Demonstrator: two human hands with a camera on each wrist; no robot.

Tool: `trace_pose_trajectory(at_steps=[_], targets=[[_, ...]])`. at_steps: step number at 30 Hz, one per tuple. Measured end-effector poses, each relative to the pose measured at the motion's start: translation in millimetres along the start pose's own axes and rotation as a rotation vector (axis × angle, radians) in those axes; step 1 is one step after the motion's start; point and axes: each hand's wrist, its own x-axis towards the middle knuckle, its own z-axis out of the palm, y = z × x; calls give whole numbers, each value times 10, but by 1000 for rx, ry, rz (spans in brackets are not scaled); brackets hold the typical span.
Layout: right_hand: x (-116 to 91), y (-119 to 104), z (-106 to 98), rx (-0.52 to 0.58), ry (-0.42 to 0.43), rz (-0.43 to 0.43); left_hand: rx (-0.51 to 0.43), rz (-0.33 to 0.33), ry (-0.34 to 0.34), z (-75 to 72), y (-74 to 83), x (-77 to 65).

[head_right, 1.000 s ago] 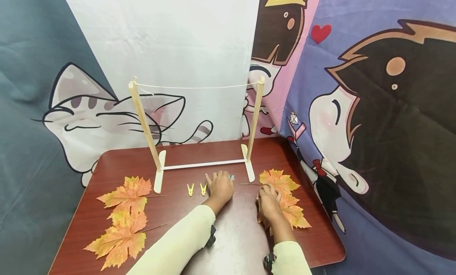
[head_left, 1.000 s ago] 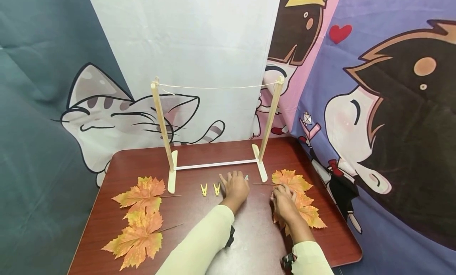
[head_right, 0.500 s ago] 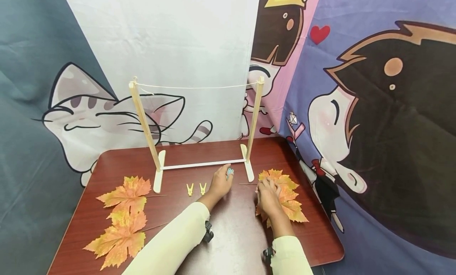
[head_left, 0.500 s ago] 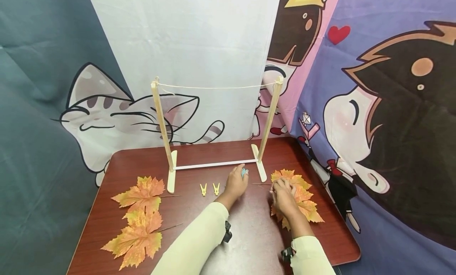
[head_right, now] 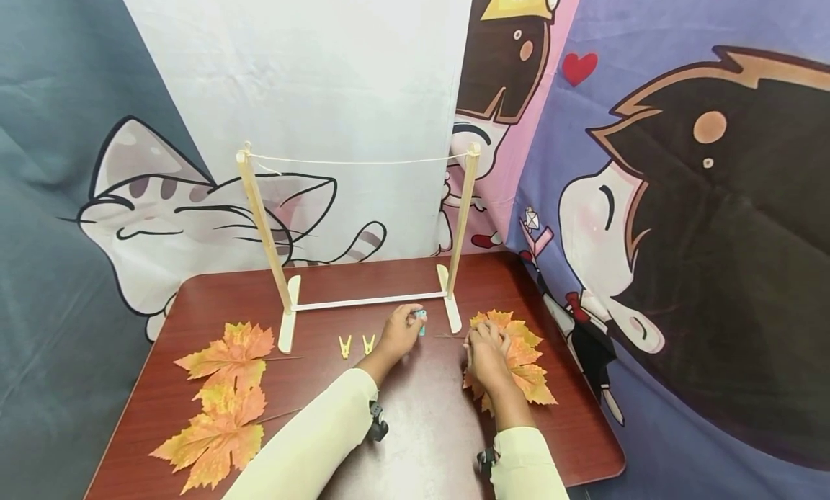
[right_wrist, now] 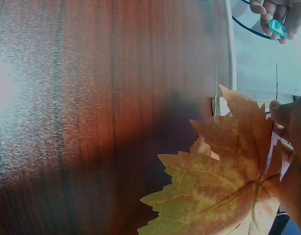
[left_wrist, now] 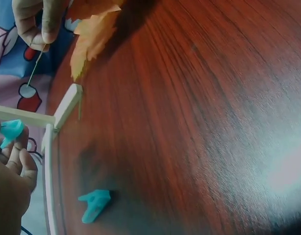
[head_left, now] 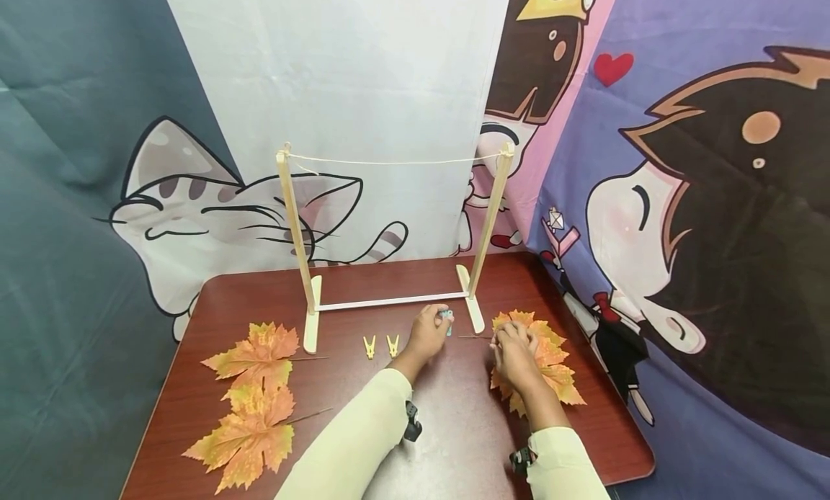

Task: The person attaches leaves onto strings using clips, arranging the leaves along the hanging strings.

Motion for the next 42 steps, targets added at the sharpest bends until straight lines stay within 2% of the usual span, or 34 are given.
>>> trace_pose_trajectory(at_steps=[6, 11, 15, 21, 28, 35, 38, 42], targets=[[55, -13, -18, -17, 12, -4, -168, -109, -29, -80, 97, 76], [100, -32, -39, -16, 17, 7, -272, -154, -28, -148, 200, 140], [119, -41, -40, -17, 19, 3, -317, -174, -19, -171, 258, 169], [161, -64, -47, 44, 49, -16, -349, -143, 28, -210, 362, 200], [248, -131, -50, 79, 118, -25, -248, -68, 57, -316, 604, 347], [389, -203, -69, 153, 215, -5, -204, 24, 72, -471, 891, 505], [448, -237, -91, 191, 258, -11, -205, 29, 83, -495, 981, 547], [504, -264, -122, 220, 334, -10, -241, 9, 58, -492, 1106, 590]])
